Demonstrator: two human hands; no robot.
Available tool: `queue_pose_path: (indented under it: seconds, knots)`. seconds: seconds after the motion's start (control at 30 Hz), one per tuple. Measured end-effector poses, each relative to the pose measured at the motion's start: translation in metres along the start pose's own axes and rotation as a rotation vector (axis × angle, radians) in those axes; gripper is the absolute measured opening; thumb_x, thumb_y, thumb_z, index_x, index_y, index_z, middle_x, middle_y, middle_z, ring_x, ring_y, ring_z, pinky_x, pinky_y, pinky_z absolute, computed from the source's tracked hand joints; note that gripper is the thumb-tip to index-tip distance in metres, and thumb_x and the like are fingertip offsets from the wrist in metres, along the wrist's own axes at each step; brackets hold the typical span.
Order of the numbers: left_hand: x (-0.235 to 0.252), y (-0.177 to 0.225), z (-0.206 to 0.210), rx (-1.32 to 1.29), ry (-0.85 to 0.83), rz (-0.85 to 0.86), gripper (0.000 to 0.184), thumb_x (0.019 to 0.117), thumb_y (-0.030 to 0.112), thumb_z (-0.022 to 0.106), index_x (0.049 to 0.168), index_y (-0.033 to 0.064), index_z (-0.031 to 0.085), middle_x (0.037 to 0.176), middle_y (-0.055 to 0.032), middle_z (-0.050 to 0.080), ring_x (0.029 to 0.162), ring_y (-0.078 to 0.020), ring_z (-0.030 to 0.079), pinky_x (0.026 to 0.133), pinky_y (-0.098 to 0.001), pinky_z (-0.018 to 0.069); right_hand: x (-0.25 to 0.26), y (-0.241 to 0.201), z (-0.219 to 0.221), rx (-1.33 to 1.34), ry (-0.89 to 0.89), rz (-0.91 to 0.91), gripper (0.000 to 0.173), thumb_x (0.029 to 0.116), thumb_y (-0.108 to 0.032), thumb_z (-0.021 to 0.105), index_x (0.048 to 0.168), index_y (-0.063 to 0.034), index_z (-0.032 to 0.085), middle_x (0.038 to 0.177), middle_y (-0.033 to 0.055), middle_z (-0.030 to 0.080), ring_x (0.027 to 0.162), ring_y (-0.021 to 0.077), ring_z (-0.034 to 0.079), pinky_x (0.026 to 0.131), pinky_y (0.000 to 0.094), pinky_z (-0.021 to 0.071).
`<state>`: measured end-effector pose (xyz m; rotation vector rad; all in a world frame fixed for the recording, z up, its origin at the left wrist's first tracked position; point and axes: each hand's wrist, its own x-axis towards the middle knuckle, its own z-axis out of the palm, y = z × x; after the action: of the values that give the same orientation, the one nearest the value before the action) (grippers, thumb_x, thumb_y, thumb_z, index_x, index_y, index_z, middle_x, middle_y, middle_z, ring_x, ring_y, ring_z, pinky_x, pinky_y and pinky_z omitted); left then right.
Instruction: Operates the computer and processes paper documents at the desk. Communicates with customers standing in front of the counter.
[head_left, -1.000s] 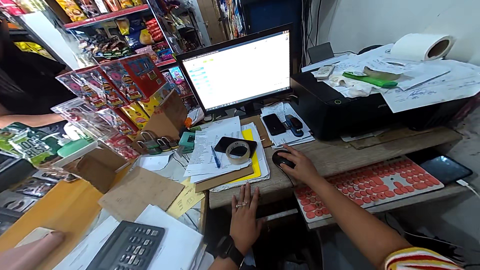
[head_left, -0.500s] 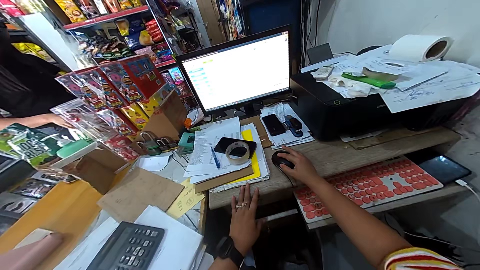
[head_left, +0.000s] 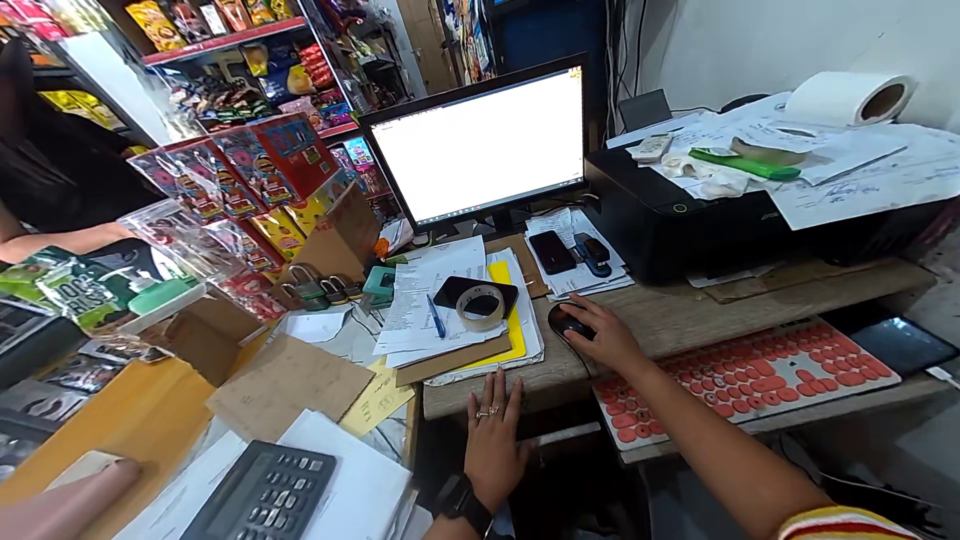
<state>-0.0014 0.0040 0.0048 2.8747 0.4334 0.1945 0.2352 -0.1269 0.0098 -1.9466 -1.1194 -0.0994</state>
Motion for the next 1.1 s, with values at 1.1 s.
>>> queue_pose_path:
  seconds: [1.1]
  knots:
    - [0.0007, -0.0010, 0.0009, -0.010, 0.043, 0.021, 0.089, 0.0809, 0.030, 0.082, 0.155, 0.0022, 0.041, 0.162, -0.0282, 0.030, 0.153, -0.0457, 0.024, 0.119, -0.0706, 0.0128, 0.0016, -0.0047, -0.0055, 0.034, -0.072, 0.068, 0.045, 0.0948, -0.023, 0.066, 0.135, -0.0044, 0.066, 0.153, 0.0197, 0.050, 0.135, 0.0425, 0.053, 0.112, 0.0584, 0.0389]
